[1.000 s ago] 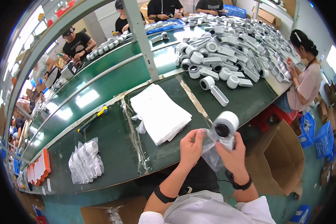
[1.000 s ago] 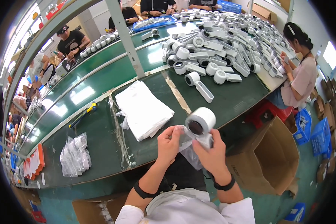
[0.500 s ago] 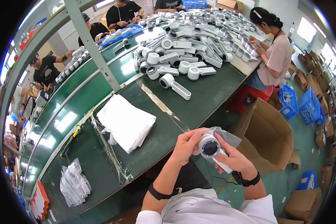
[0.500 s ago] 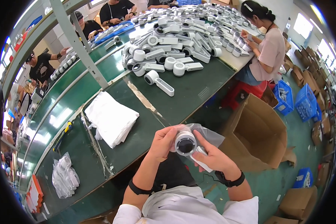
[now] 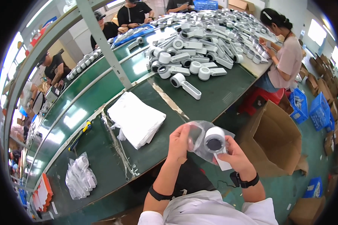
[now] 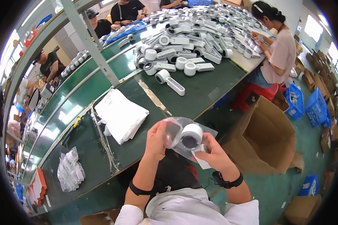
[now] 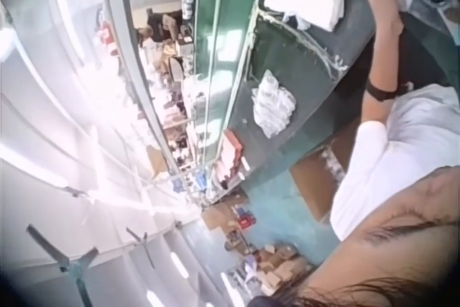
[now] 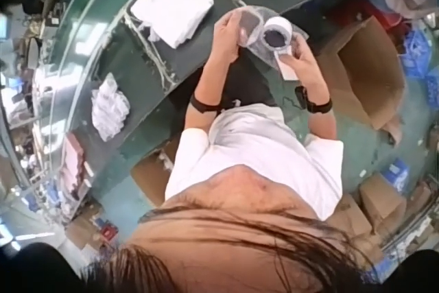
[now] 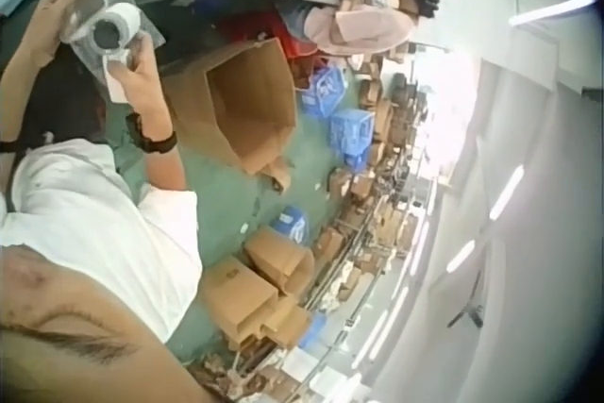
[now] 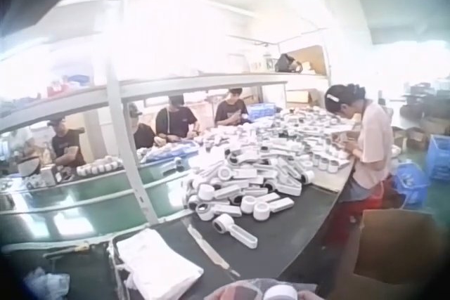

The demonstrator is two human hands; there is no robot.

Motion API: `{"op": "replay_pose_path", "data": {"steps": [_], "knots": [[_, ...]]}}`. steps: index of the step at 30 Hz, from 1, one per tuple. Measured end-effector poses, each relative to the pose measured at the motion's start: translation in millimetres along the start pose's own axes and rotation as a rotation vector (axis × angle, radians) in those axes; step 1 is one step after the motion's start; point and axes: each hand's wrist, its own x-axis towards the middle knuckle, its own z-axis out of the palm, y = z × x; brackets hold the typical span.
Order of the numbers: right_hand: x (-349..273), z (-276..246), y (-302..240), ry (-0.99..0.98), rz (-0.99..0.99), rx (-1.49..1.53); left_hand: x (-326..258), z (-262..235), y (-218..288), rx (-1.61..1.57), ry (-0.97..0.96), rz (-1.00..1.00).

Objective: The person moves a bag of fans aside, picks up a white fan from a pile, and slides it into a plastic bag by hand. They then place the bagged fan on the table and eventually drop the gathered bags into a cardboard box.

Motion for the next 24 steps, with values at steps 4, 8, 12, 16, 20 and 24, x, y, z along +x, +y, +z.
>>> {"op": "replay_pose_path", "data": {"steps": [4, 8, 12, 16, 20, 24], "knots": [[29, 33, -11, -0.018, -0.094, 0.064, -2, -22, 59, -0.185, 0.350, 0.157], [56, 73, -24, -0.237, -0.106, 0.019, -30, -110, 139, 0.201, 0.657, 0.840], [76, 108, -15, -0.402, -0.060, -0.021, -103, -186, 204, 0.460, 1.114, 1.108], [91, 129, 6, -0.502, 0.046, 0.056, -124, -239, 207, 1.042, 1.156, 1.053], [104, 142, 30, -0.619, 0.124, -0.027, -111, -273, 212, 1.656, 0.974, 0.566], [108, 147, 45, -0.656, 0.147, -0.118, -79, -275, 229, 1.724, 0.943, 0.391]]}}
